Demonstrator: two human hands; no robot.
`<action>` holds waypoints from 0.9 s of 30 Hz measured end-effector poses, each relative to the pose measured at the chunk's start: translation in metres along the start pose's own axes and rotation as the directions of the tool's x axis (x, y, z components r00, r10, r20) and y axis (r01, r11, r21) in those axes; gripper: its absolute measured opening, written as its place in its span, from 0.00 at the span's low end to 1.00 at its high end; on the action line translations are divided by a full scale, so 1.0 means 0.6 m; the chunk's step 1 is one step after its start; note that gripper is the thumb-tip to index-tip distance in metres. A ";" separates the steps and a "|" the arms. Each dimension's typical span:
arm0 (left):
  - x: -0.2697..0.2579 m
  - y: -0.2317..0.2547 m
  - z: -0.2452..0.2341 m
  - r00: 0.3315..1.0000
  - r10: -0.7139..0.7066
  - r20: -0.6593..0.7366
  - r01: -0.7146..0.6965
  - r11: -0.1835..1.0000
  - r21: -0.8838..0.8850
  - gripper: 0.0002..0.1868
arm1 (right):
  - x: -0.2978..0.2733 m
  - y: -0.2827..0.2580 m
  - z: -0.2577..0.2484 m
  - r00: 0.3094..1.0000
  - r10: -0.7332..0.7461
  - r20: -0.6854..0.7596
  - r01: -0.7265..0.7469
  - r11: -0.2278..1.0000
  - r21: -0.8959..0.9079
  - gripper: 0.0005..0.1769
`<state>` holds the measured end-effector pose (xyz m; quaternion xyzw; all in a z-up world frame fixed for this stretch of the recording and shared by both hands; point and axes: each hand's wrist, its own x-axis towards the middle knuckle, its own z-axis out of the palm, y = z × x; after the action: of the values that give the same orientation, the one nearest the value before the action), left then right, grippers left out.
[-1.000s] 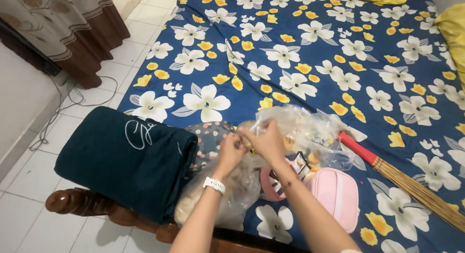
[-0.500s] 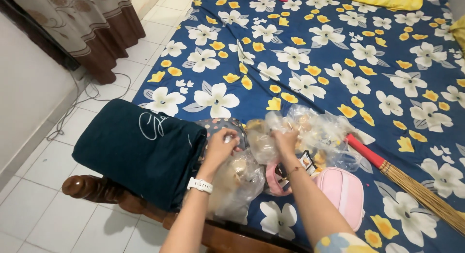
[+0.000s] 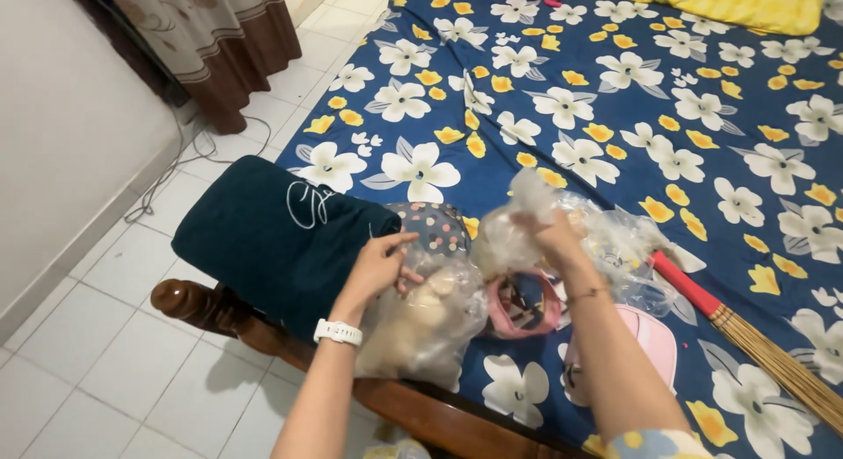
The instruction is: The recorder organizes makeup products, pouches, and personal items from a bed into a multi-tiered closet.
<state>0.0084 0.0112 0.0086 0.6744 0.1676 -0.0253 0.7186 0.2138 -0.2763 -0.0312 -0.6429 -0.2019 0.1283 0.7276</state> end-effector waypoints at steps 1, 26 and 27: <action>-0.004 0.001 -0.005 1.000 -0.001 -0.002 0.001 1.000 -0.001 0.22 | -0.011 -0.027 0.004 1.000 0.001 0.002 -0.001 1.000 0.000 0.24; -0.080 0.008 0.001 0.987 0.124 0.104 -0.107 0.982 -0.158 0.21 | -0.175 0.290 0.324 0.757 0.640 0.129 -0.638 0.768 -0.066 0.17; -0.087 0.020 0.008 0.988 0.123 0.098 -0.108 0.983 -0.146 0.21 | -0.179 0.322 0.315 0.839 0.537 0.091 -0.485 0.813 -0.322 0.23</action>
<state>-0.0367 -0.0025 0.0350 0.6284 0.0909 -0.0079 0.7726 0.0460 -0.1302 -0.2185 -0.7576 -0.1015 0.3458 0.5442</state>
